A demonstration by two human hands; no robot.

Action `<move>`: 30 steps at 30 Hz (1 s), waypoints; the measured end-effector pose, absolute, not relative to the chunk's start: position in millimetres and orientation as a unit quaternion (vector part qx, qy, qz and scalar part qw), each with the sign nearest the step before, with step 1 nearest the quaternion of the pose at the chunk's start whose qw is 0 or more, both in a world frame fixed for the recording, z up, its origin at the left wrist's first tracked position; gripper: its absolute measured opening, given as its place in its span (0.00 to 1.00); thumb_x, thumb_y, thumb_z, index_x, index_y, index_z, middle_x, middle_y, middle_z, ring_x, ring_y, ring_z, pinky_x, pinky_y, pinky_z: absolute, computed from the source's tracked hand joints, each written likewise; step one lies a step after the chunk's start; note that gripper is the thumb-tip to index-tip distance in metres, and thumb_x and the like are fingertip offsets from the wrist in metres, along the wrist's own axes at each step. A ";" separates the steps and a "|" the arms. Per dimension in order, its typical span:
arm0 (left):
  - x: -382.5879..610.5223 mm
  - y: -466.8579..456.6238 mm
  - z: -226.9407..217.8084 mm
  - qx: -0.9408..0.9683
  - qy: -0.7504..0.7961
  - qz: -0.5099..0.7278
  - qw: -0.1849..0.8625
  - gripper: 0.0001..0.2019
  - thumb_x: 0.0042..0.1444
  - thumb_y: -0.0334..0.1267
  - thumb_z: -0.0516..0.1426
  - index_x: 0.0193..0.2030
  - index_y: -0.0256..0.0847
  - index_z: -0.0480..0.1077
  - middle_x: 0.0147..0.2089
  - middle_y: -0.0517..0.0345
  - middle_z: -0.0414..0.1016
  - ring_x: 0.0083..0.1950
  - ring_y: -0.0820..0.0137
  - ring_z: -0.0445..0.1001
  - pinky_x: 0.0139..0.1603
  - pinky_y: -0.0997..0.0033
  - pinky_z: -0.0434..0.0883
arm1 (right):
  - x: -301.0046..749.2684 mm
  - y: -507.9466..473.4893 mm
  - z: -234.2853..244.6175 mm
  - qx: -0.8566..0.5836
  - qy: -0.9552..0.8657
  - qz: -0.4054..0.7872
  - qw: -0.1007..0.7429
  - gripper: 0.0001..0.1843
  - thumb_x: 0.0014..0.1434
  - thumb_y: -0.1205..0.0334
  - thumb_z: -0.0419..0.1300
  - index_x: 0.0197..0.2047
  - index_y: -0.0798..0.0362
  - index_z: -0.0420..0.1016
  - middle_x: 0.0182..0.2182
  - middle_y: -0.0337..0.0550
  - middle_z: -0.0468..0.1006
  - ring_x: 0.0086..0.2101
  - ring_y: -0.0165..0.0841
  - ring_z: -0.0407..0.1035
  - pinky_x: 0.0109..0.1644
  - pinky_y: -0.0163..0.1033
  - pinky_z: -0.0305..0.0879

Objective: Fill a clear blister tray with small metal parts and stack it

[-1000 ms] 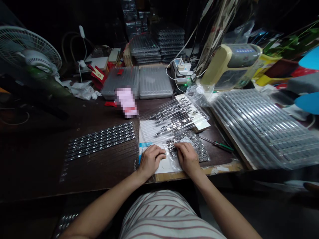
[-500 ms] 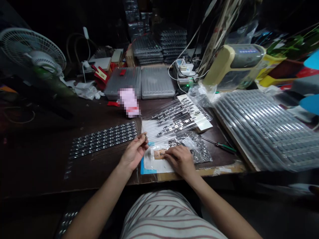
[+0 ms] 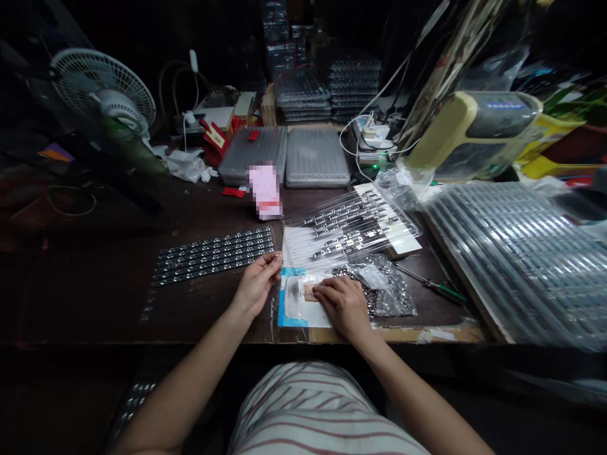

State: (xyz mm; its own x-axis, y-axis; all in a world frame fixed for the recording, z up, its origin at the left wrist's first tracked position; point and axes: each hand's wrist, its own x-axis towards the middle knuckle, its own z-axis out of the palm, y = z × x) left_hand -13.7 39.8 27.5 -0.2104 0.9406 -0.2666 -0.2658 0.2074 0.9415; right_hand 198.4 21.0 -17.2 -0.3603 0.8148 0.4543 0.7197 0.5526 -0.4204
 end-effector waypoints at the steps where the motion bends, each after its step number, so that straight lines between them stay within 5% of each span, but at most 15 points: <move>1: -22.2 40.0 26.9 0.391 0.580 0.531 0.478 0.09 0.49 0.36 0.63 0.38 0.38 0.73 0.33 0.59 0.73 0.33 0.74 0.71 0.32 0.77 0.67 | 197.5 21.0 -16.9 -0.468 -0.823 0.071 0.313 0.07 0.61 0.58 0.58 0.37 0.46 0.79 0.35 0.40 0.78 0.36 0.32 0.65 0.40 0.40 0.53; 5: -67.0 35.1 20.8 0.649 0.639 0.374 0.174 0.04 0.54 0.36 0.59 0.34 0.40 0.74 0.38 0.57 0.75 0.41 0.68 0.72 0.46 0.68 0.67 | 203.7 19.8 -12.8 -0.478 -0.834 0.038 0.273 0.10 0.62 0.58 0.57 0.45 0.45 0.77 0.41 0.42 0.77 0.40 0.35 0.64 0.43 0.41 0.54; 9: -103.2 21.4 8.8 0.706 0.644 0.290 0.041 0.08 0.58 0.39 0.55 0.34 0.41 0.75 0.37 0.55 0.73 0.40 0.67 0.72 0.44 0.67 0.68 | 230.2 16.7 -10.1 -0.514 -0.830 -0.035 0.213 0.15 0.63 0.59 0.55 0.52 0.49 0.73 0.49 0.45 0.75 0.46 0.39 0.62 0.45 0.43 0.55; 13: -109.0 13.9 7.3 0.701 0.664 0.252 -0.066 0.07 0.57 0.40 0.56 0.35 0.42 0.75 0.37 0.54 0.73 0.41 0.63 0.71 0.45 0.63 0.67 | 252.0 15.4 -14.3 -0.516 -0.831 -0.045 0.203 0.12 0.64 0.61 0.54 0.48 0.50 0.74 0.43 0.45 0.76 0.42 0.37 0.64 0.42 0.41 0.56; 20: -11.1 64.6 22.6 0.778 0.564 0.265 0.079 0.06 0.58 0.37 0.56 0.36 0.44 0.75 0.38 0.58 0.77 0.41 0.67 0.73 0.46 0.65 0.65 | 249.1 23.4 -21.8 -0.508 -0.808 -0.011 0.299 0.09 0.64 0.62 0.54 0.37 0.51 0.76 0.37 0.44 0.77 0.38 0.33 0.66 0.42 0.38 0.60; 27: 41.1 94.4 22.2 0.753 0.573 0.277 0.165 0.03 0.55 0.37 0.58 0.34 0.41 0.73 0.34 0.54 0.76 0.36 0.65 0.73 0.39 0.67 0.66 | 252.6 20.2 -22.4 -0.517 -0.779 0.046 0.351 0.10 0.64 0.64 0.52 0.40 0.52 0.74 0.34 0.45 0.76 0.38 0.34 0.67 0.43 0.40 0.64; 30: 24.6 76.8 22.4 0.705 0.566 0.326 0.279 0.09 0.56 0.37 0.56 0.43 0.42 0.72 0.35 0.56 0.76 0.31 0.69 0.73 0.35 0.71 0.68 | 253.8 19.6 -24.5 -0.513 -0.776 0.061 0.364 0.12 0.65 0.67 0.49 0.45 0.52 0.73 0.35 0.45 0.77 0.38 0.34 0.69 0.43 0.40 0.65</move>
